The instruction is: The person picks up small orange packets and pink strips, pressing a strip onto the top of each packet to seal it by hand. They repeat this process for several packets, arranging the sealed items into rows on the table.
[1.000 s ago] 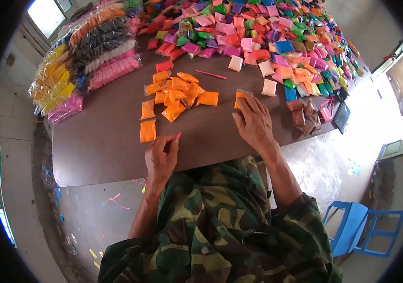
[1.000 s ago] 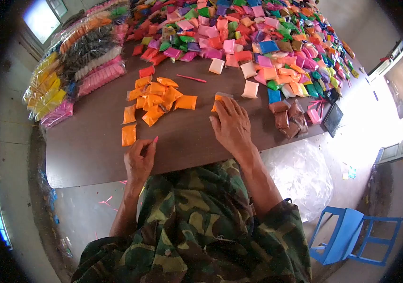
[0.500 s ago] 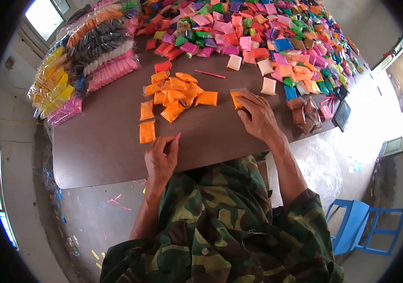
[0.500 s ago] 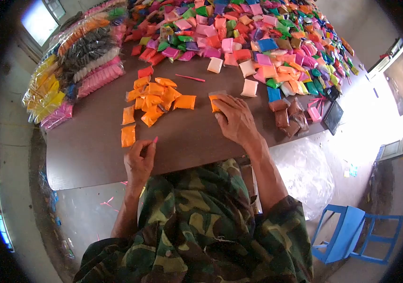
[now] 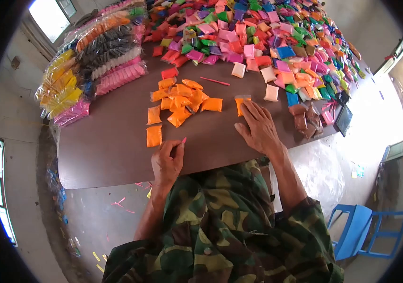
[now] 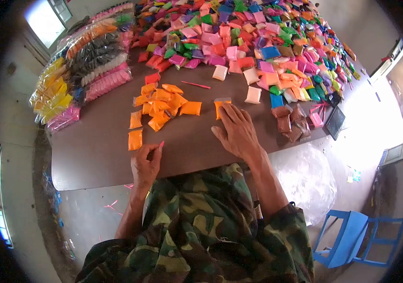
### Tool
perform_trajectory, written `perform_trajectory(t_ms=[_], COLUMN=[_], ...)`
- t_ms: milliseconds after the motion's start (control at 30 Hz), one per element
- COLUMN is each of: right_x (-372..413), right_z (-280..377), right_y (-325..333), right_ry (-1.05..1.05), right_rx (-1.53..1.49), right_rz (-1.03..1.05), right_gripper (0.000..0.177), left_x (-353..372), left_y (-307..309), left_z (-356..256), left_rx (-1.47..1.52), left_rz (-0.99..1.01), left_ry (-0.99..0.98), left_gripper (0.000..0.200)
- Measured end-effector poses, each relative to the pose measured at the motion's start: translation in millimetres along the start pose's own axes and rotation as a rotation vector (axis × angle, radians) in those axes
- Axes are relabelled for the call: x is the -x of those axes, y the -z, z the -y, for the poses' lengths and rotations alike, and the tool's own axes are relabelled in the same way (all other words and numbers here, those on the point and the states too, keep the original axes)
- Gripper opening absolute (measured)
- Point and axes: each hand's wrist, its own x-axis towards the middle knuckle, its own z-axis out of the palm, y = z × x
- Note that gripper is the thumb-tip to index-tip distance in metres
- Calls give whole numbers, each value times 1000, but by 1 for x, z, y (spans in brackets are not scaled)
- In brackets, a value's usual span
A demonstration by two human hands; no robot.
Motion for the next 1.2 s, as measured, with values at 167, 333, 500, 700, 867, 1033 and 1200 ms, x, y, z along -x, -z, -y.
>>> perform_trajectory(t_ms=[167,333,500,700,867,1033,1200], right_x=[-3,4,6,7,4,-3,-11], right_z=[10,15,14,13,13,7,12], right_y=[14,10,3,2,4,5,10], right_ry=[-9,-5,-11,-19,22,57,97], right_rx=[48,68,33,-1,4,49,90], right_rz=[44,97,116,88,39,23,-43], right_gripper=[76,83,85,82,78,76,79], left_x=[1,1,1,0,3,3,3], left_y=[2,-2,1,2,0,1,1], left_z=[-1,4,3,0,6,2,-1], left_rx=[-23,-19,-26,-36,2,15,26], left_rz=[20,11,16,10,-7,-4,-4], left_ry=[20,8,10,-15,-4,25,40], left_gripper=[7,8,9,9,9,9,10])
